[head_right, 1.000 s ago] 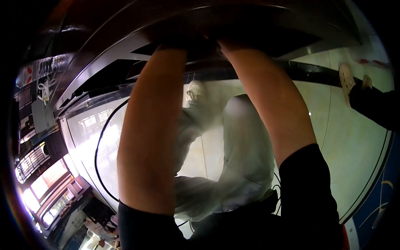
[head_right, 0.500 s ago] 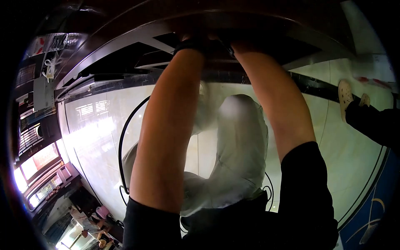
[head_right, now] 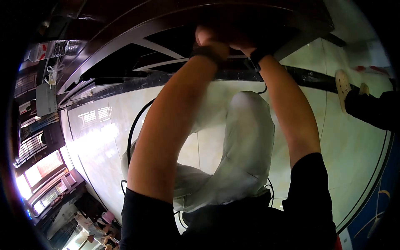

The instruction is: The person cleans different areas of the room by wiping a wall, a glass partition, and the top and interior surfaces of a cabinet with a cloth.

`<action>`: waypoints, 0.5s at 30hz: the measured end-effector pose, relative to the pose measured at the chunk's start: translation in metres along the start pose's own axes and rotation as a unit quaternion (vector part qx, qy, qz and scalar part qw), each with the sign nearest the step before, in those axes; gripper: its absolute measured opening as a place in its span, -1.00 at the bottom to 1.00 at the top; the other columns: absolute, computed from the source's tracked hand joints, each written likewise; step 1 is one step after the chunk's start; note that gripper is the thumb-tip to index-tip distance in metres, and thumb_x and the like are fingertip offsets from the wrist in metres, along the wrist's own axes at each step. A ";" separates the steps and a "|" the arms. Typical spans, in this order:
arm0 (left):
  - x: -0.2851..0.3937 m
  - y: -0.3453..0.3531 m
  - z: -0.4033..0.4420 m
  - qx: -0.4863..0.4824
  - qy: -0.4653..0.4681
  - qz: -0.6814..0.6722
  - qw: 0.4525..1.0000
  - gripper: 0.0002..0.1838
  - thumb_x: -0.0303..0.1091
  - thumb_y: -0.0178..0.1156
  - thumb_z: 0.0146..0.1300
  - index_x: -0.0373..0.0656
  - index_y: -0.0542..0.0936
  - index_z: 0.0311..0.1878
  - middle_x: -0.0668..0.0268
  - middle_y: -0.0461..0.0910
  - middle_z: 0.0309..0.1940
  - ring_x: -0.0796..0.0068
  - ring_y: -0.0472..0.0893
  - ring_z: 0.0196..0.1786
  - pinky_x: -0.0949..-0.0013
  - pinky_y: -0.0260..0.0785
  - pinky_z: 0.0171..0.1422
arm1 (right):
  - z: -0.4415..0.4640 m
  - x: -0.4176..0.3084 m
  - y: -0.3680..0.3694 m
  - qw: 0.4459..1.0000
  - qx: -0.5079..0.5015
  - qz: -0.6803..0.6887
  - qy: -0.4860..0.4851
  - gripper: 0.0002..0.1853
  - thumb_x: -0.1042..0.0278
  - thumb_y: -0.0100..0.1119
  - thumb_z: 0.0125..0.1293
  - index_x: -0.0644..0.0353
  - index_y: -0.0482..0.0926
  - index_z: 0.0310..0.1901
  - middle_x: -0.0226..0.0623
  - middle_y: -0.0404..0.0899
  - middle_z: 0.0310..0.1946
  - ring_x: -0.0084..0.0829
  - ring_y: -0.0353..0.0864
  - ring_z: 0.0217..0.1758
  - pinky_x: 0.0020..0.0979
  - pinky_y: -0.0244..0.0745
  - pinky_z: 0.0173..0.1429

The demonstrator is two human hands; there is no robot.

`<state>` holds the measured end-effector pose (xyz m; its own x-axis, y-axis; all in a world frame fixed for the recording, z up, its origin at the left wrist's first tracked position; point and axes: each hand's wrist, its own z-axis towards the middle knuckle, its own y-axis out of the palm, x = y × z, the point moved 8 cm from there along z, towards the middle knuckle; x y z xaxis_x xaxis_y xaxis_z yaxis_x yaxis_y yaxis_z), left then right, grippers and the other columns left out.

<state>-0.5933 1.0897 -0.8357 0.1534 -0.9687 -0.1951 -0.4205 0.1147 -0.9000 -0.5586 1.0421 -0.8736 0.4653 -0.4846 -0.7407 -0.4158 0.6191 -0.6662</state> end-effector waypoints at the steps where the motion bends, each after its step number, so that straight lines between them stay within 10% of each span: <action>1: 0.008 0.004 0.000 0.027 0.007 0.015 0.999 -0.70 -0.09 0.20 0.22 0.06 0.65 -0.03 0.34 0.67 -0.21 0.34 0.67 -0.25 0.19 0.52 -0.36 | -0.006 0.005 -0.004 1.000 -0.009 0.001 0.011 -0.61 0.27 0.19 0.33 0.19 0.50 0.16 -0.11 0.57 0.08 -0.18 0.55 0.11 -0.23 0.48 0.18; 4: 0.022 0.012 0.004 0.080 0.013 -0.013 0.997 -0.81 -0.16 0.24 0.17 0.02 0.72 -0.25 0.36 0.70 -0.42 0.33 0.67 -0.46 0.22 0.47 -0.50 | -0.033 0.012 -0.008 0.997 -0.034 -0.049 0.044 -0.60 0.26 0.20 0.33 0.20 0.50 0.16 -0.11 0.57 0.08 -0.18 0.55 0.11 -0.23 0.48 0.18; 7: 0.023 0.020 -0.022 -0.017 0.093 -0.036 0.995 -0.79 -0.25 0.21 0.22 0.00 0.71 -0.12 0.28 0.71 -0.19 0.29 0.70 -0.14 0.27 0.55 -0.18 | -0.055 -0.005 -0.012 0.983 -0.047 -0.179 0.012 -0.61 0.25 0.24 0.23 0.20 0.53 0.06 -0.06 0.59 -0.01 -0.11 0.56 0.04 -0.21 0.51 0.10; 9: 0.015 0.009 -0.053 0.128 0.158 -0.009 0.979 -0.75 -0.22 0.21 0.23 0.03 0.69 -0.05 0.31 0.70 -0.10 0.30 0.69 -0.05 0.26 0.55 -0.11 | -0.060 -0.032 -0.011 0.984 -0.064 -0.164 -0.037 -0.62 0.20 0.29 0.04 0.21 0.60 -0.11 -0.01 0.62 -0.17 0.02 0.57 -0.04 -0.16 0.52 -0.03; 11: -0.007 0.030 -0.051 0.003 0.116 0.025 0.993 -0.70 -0.21 0.18 0.27 0.12 0.66 0.05 0.37 0.68 -0.02 0.34 0.68 0.00 0.28 0.54 -0.05 | -0.047 0.009 0.043 0.982 0.025 0.157 -0.098 -0.66 0.19 0.29 0.00 0.19 0.62 -0.20 -0.05 0.63 -0.23 0.00 0.59 -0.11 -0.15 0.53 -0.06; 13: -0.029 0.021 -0.058 0.066 0.067 0.028 0.995 -0.77 -0.14 0.25 0.21 0.09 0.69 -0.09 0.32 0.70 -0.12 0.38 0.69 -0.05 0.32 0.54 -0.07 | -0.042 0.001 0.053 0.977 0.066 0.156 -0.128 -0.71 0.20 0.28 0.03 0.21 0.64 -0.26 -0.08 0.64 -0.28 -0.03 0.61 -0.15 -0.16 0.55 -0.09; 15: -0.041 0.021 -0.060 0.108 0.076 -0.001 0.991 -0.77 -0.09 0.33 0.14 0.05 0.70 -0.19 0.30 0.70 -0.23 0.35 0.70 -0.12 0.32 0.55 -0.11 | -0.047 -0.055 0.033 0.979 0.048 -0.164 -0.109 -0.76 0.23 0.27 0.13 0.24 0.67 -0.27 -0.12 0.64 -0.33 -0.07 0.64 -0.17 -0.21 0.57 -0.11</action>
<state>-0.6620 1.1186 -0.8234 0.0094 -0.9890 -0.1475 -0.2160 0.1420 -0.9660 -0.6349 1.0604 -0.8586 0.7214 -0.5308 -0.4447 -0.1452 0.5119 -0.8467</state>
